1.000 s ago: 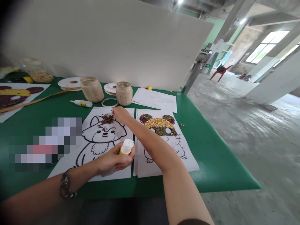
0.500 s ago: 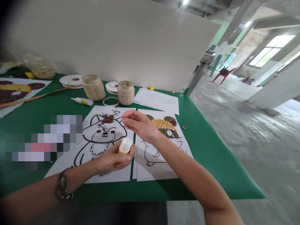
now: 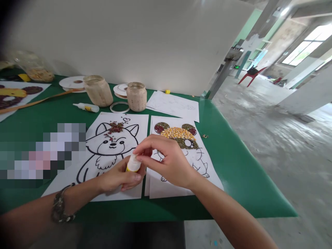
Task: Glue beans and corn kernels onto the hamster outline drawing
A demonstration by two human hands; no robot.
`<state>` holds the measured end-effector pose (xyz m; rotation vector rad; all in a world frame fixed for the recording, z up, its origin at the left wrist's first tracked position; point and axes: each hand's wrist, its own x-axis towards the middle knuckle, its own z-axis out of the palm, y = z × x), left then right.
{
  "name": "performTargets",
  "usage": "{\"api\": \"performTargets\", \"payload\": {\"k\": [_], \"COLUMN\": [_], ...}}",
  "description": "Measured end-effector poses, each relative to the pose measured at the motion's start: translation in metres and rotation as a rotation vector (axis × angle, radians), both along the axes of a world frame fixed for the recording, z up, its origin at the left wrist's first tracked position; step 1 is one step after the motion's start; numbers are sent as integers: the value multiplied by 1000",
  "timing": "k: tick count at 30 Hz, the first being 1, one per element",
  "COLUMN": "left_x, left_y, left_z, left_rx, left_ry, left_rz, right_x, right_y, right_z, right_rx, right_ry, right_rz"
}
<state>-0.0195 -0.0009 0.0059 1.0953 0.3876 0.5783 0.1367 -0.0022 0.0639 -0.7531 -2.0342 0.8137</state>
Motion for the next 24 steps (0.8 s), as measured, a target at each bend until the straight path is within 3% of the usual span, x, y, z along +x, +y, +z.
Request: {"api": "performTargets", "payload": {"k": [6, 13, 24], "left_x": [0, 1, 3], "left_y": [0, 0, -4], "left_z": [1, -1, 1], "left_rx": [14, 12, -40], "left_ry": [13, 20, 126], "left_rz": [-2, -7, 72], "right_x": [2, 10, 8], "right_y": [-1, -2, -7], "right_z": [-3, -6, -9], "right_rx": [115, 370, 400], "right_ry": [-61, -170, -195], "right_rz": [-63, -51, -89]}}
